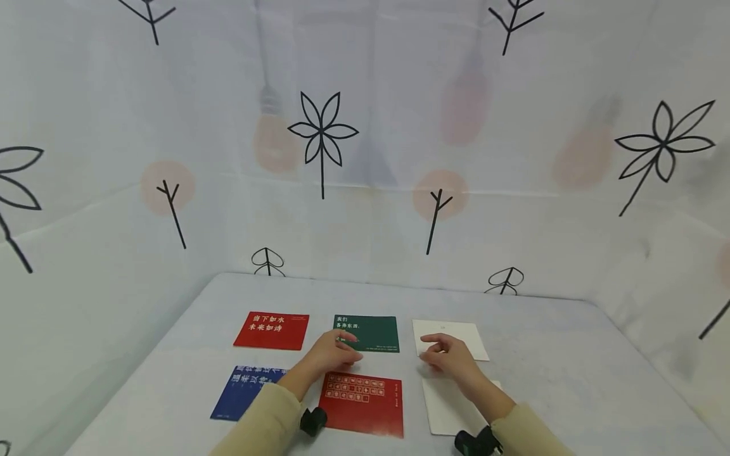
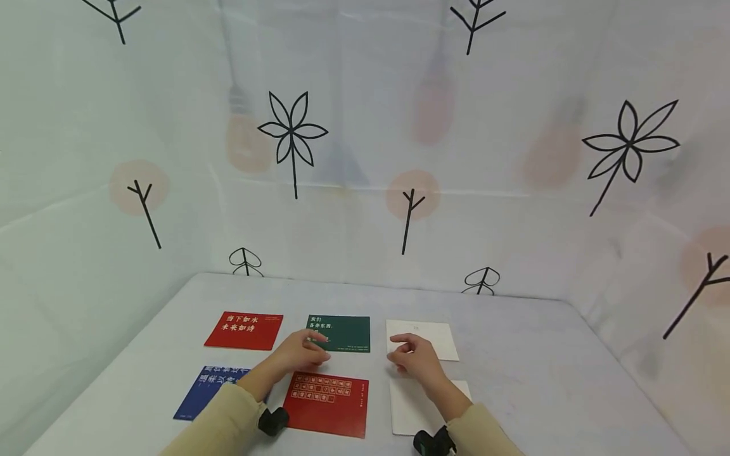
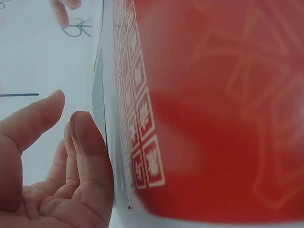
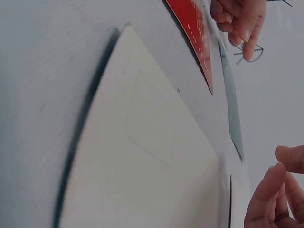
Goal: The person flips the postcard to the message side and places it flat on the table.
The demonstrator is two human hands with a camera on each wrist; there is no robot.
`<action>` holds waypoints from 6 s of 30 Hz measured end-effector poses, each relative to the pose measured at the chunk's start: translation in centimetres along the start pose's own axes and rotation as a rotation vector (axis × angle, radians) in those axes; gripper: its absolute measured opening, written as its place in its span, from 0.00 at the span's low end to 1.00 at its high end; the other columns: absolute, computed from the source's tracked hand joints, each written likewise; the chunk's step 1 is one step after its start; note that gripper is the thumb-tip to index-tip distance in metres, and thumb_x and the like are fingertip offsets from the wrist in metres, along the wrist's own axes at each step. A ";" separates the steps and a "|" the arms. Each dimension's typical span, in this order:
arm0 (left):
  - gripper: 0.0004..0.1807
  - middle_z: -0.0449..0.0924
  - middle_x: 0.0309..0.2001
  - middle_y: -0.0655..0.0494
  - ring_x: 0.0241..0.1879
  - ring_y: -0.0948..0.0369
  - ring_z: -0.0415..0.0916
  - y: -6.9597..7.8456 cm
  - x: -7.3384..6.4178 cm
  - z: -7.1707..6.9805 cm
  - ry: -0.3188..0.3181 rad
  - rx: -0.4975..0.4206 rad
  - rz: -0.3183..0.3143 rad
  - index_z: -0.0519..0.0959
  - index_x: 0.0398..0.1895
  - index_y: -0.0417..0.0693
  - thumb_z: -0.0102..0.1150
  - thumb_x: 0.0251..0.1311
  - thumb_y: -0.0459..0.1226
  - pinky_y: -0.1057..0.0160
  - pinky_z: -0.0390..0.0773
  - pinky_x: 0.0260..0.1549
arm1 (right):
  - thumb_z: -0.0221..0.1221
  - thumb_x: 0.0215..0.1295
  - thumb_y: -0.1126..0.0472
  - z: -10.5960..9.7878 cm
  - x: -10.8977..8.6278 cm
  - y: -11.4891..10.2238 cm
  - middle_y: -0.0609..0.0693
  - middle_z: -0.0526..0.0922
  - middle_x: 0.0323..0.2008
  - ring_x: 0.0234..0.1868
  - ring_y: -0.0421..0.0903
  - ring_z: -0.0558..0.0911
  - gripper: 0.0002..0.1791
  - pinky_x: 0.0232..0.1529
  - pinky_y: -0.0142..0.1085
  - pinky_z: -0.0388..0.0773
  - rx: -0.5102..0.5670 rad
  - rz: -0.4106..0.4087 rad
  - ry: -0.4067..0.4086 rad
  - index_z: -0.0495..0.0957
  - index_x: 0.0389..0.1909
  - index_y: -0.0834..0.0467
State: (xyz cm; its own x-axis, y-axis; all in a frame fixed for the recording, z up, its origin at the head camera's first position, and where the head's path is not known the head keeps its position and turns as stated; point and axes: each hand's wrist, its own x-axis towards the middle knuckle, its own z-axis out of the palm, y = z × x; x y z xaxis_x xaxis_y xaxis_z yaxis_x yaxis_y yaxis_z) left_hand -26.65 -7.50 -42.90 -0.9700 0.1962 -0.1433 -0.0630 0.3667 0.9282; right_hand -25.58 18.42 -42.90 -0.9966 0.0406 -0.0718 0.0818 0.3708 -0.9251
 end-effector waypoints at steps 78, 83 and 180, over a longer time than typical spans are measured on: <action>0.45 0.77 0.44 0.47 0.43 0.52 0.71 0.6 5.7 -5.2 -0.013 0.415 -0.284 0.64 0.65 0.55 0.74 0.41 0.33 0.47 0.66 0.52 | 0.67 0.50 0.70 4.1 7.4 -2.5 0.55 0.74 0.33 0.26 0.45 0.75 0.35 0.29 0.34 0.73 -0.371 0.035 -0.198 0.67 0.62 0.63; 0.42 0.74 0.41 0.47 0.41 0.52 0.69 0.6 5.8 -5.3 -0.008 0.423 -0.296 0.66 0.63 0.53 0.74 0.41 0.32 0.51 0.69 0.47 | 0.66 0.52 0.69 4.4 7.7 -2.7 0.57 0.74 0.38 0.27 0.46 0.74 0.34 0.30 0.34 0.72 -0.410 0.049 -0.238 0.66 0.62 0.61; 0.16 0.81 0.35 0.49 0.34 0.61 0.78 -0.2 4.8 -6.5 0.187 -0.503 -0.221 0.72 0.51 0.30 0.52 0.65 0.33 0.65 0.79 0.39 | 0.52 0.63 0.70 4.2 5.5 -3.2 0.61 0.83 0.29 0.29 0.48 0.84 0.12 0.34 0.36 0.81 0.419 0.012 -0.004 0.76 0.41 0.76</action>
State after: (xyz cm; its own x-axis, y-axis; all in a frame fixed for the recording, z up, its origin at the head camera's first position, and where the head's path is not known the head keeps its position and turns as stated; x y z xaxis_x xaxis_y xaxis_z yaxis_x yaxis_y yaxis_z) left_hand -32.82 -12.51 -41.57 -0.9433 -0.0165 -0.3316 -0.3282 -0.1055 0.9387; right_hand -31.36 13.56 -41.92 -0.9957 0.0390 -0.0843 0.0827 -0.0396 -0.9958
